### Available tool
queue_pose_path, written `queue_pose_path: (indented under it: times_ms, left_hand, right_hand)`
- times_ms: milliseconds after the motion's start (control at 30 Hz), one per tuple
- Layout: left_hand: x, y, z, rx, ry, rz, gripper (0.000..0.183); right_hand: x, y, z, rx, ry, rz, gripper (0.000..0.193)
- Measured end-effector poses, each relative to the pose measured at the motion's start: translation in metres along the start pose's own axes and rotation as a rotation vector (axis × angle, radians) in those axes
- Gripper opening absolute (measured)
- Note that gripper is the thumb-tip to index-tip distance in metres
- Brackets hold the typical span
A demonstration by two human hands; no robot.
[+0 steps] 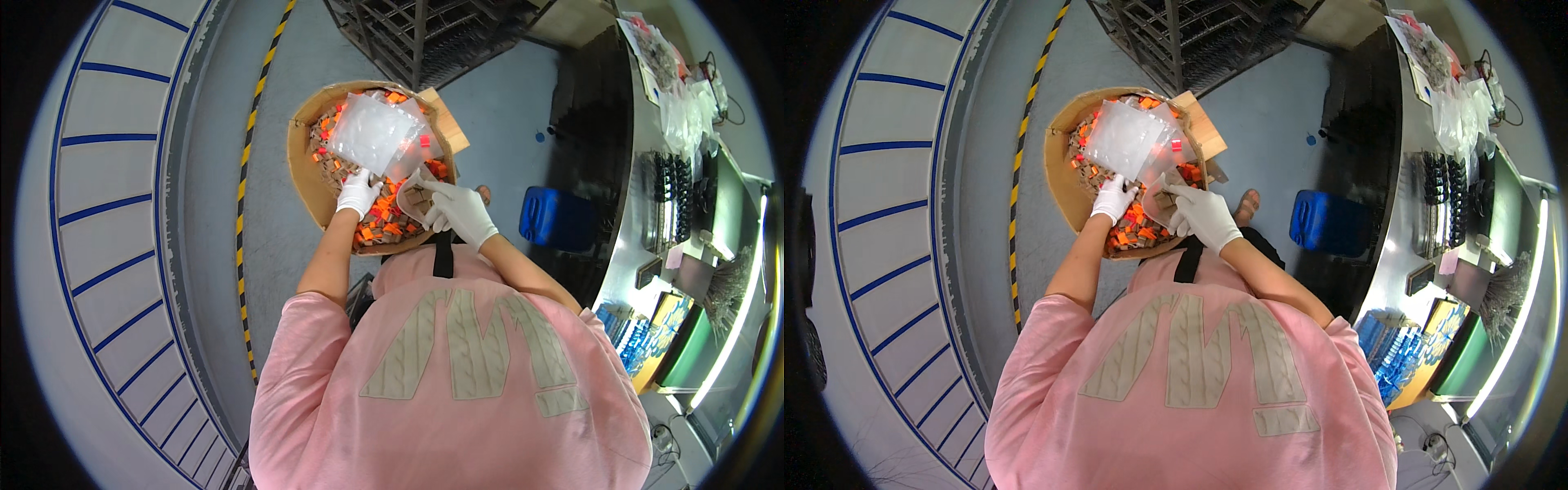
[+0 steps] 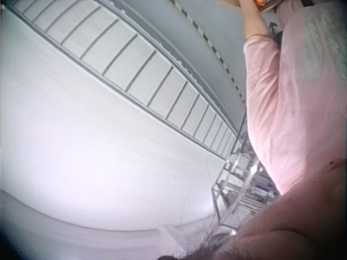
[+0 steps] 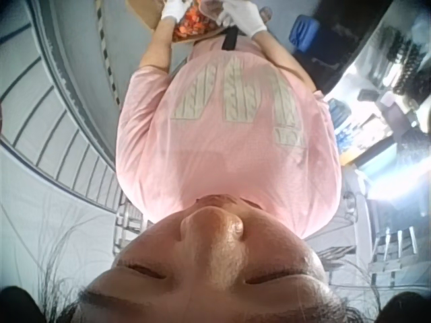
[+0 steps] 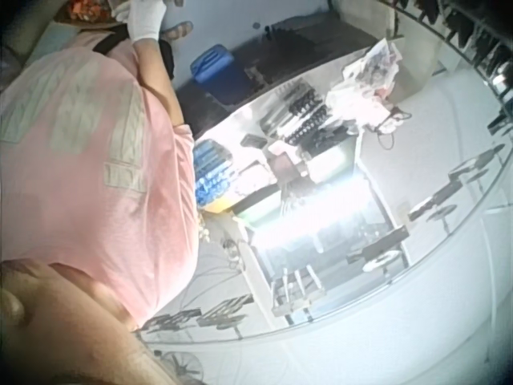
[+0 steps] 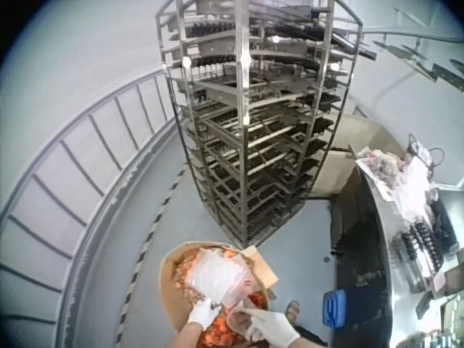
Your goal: The person picks small orange and brown components from a basket and places them into a clear plastic bag. They then walk to a table, place the bag down, and handle black and blue decorative pieces, arranging them on a metal rack. The person moves through the facility, handling various items and placing them on racks.
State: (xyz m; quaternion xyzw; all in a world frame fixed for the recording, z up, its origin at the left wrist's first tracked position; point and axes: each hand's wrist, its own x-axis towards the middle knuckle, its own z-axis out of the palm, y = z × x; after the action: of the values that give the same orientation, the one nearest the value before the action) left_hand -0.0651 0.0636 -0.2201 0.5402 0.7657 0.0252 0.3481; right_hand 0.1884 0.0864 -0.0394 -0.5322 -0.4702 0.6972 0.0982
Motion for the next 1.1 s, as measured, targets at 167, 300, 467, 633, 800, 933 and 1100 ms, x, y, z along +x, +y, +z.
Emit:
queue_pose_path:
  times_ms: [167, 300, 467, 633, 800, 933, 1100]
  left_hand:
    - [-0.004, -0.018, -0.001, -0.283, -0.119, 0.004, 0.034]
    - [-0.021, -0.032, -0.033, -1.027, -0.183, -0.203, 0.023]
    - [-0.058, -0.027, -0.078, -1.655, -0.469, 0.028, 0.034]
    - [-0.076, -0.012, -0.093, -1.873, -0.606, 0.089, 0.053]
    - [-0.084, -0.004, -0.097, -1.808, -0.559, 0.019, 0.053]
    - [-0.090, 0.007, -0.100, -1.820, -0.507, -0.050, 0.051]
    - [-0.099, 0.026, -0.111, -1.929, -0.486, -0.127, 0.045]
  right_hand:
    - [-0.001, -0.004, 0.001, -0.012, 0.004, 0.004, 0.045]
    - [0.000, -0.006, 0.002, -0.018, 0.012, -0.003, 0.045]
    - [0.004, -0.006, 0.005, -0.046, 0.003, -0.019, 0.044]
    - [0.006, -0.004, 0.004, -0.041, -0.026, -0.027, 0.043]
    - [0.008, -0.003, 0.005, -0.041, -0.034, -0.030, 0.043]
    - [0.009, -0.001, 0.005, -0.033, -0.032, -0.038, 0.043]
    - [0.009, -0.001, 0.007, -0.039, -0.047, -0.049, 0.043]
